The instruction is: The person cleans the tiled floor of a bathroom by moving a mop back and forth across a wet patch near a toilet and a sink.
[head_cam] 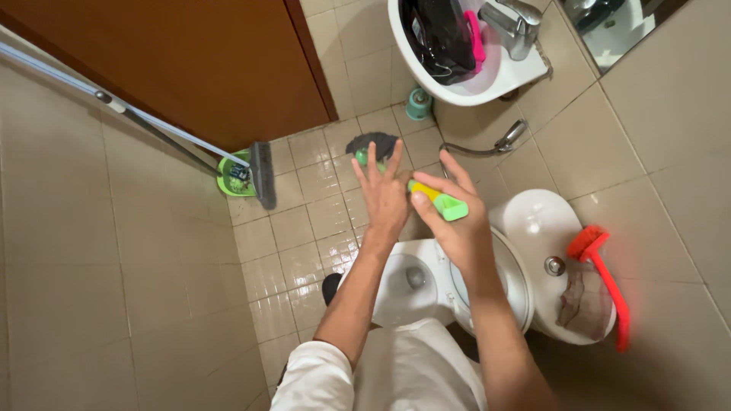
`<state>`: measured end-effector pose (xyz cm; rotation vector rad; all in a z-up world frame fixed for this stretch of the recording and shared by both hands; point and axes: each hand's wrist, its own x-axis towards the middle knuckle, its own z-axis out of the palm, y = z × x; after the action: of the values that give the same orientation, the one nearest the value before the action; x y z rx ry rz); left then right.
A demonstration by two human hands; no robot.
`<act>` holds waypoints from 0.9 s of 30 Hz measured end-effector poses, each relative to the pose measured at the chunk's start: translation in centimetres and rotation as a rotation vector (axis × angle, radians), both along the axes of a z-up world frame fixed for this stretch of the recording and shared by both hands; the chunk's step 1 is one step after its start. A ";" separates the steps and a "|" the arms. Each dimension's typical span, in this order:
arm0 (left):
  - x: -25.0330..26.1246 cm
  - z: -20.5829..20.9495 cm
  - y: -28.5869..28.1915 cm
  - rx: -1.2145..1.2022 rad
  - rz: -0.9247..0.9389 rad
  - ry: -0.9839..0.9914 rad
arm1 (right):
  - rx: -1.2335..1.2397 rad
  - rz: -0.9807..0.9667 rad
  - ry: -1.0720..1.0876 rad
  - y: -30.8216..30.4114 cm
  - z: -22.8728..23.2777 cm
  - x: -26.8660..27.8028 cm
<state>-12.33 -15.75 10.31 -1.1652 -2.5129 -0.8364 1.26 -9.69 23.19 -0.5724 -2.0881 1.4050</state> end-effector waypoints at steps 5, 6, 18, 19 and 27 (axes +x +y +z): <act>1.3 -2.1 0.7 -0.087 0.047 -0.217 | 0.011 -0.013 0.019 -0.2 -0.6 0.2; 1.3 -2.3 0.8 -0.084 0.050 -0.216 | 0.014 -0.010 0.021 -0.1 -0.7 0.2; -1.6 -4.1 2.4 -0.118 0.176 -0.735 | 0.009 0.151 0.002 0.6 -4.2 -1.5; -1.9 -4.6 2.4 -0.135 0.197 -0.762 | -0.002 0.170 -0.005 0.5 -5.0 -1.8; -5.0 -8.1 2.3 -0.163 0.246 -0.721 | -0.085 0.227 -0.057 0.5 -9.9 -4.8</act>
<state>-17.37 -13.48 2.18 -0.6269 -3.2604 -1.1535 -3.54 -9.18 13.26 -0.4236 -2.2026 1.6281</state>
